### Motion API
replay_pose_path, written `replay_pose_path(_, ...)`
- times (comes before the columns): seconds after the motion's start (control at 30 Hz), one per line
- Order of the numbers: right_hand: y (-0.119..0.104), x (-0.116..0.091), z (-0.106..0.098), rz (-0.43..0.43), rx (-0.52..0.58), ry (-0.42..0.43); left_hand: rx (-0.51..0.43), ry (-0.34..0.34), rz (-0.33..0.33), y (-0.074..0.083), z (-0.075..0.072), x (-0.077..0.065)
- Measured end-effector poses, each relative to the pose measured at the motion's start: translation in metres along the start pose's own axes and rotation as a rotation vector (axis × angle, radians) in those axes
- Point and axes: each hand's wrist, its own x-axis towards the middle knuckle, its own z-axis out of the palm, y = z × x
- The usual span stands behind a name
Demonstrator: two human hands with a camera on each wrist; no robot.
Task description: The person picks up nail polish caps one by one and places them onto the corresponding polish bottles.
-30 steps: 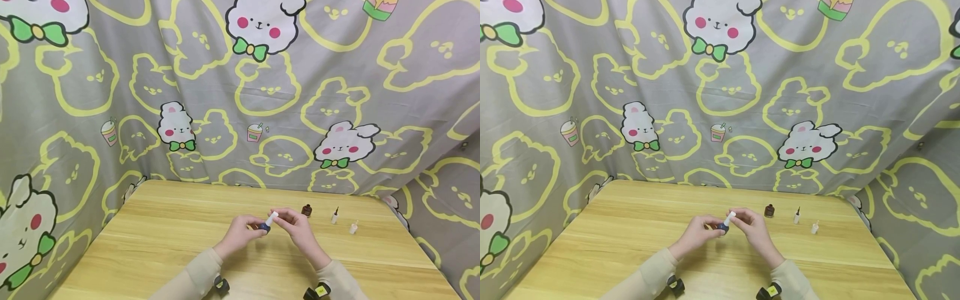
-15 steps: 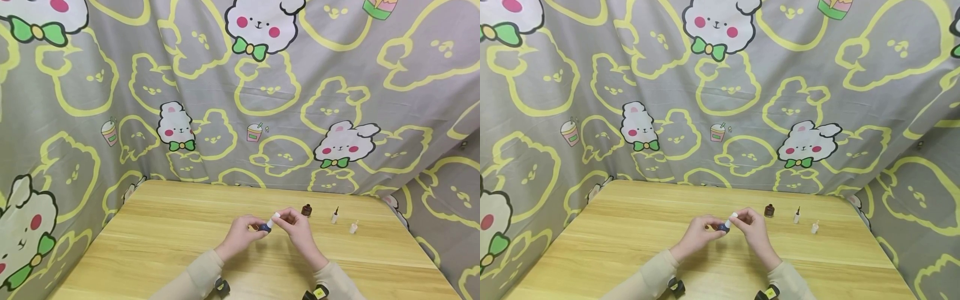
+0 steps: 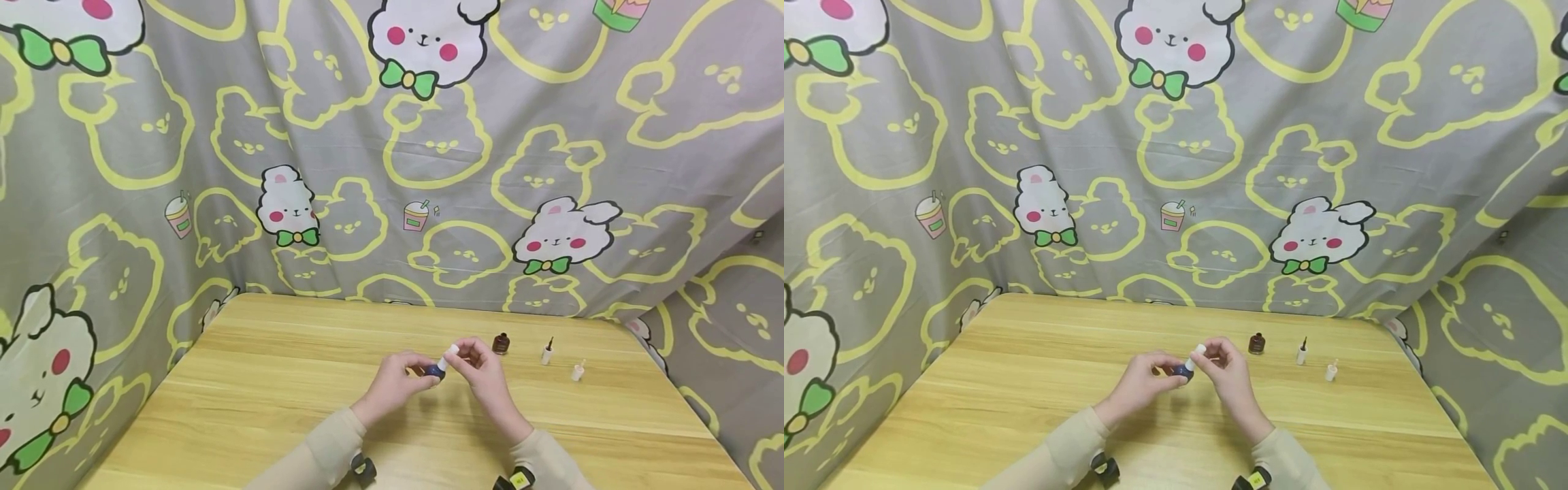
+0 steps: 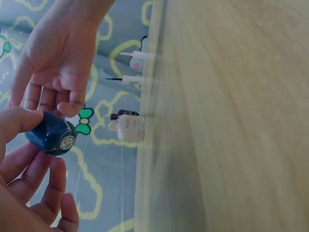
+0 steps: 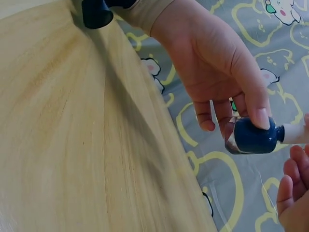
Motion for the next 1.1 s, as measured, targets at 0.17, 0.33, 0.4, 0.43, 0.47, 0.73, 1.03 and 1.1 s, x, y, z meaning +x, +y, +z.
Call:
replay_pose_path(0.17,-0.002,0.001,-0.003,0.002,-0.002,-0.042,-0.048,-0.017,-0.035,0.003,-0.003,0.001)
replay_pose_path(0.33,-0.004,0.003,-0.01,-0.04,0.009,-0.116,-0.084,-0.05,-0.059,0.002,-0.004,0.003)
replay_pose_path(0.4,-0.005,0.004,-0.013,-0.062,0.017,-0.163,-0.095,-0.072,-0.06,0.001,-0.005,0.003)
replay_pose_path(0.43,-0.005,0.004,-0.014,-0.074,0.021,-0.189,-0.102,-0.083,-0.062,0.001,-0.005,0.004)
replay_pose_path(0.47,-0.004,0.004,-0.015,-0.085,0.028,-0.214,-0.107,-0.093,-0.062,0.0,-0.005,0.004)
replay_pose_path(0.73,-0.002,0.006,-0.019,-0.123,0.037,-0.315,-0.12,-0.137,-0.047,-0.007,-0.005,0.005)
replay_pose_path(1.03,-0.001,0.007,-0.018,-0.127,-0.007,-0.307,-0.131,-0.137,-0.059,-0.006,-0.005,0.005)
replay_pose_path(1.1,-0.001,0.007,-0.018,-0.133,-0.014,-0.306,-0.131,-0.134,-0.066,-0.005,-0.005,0.005)
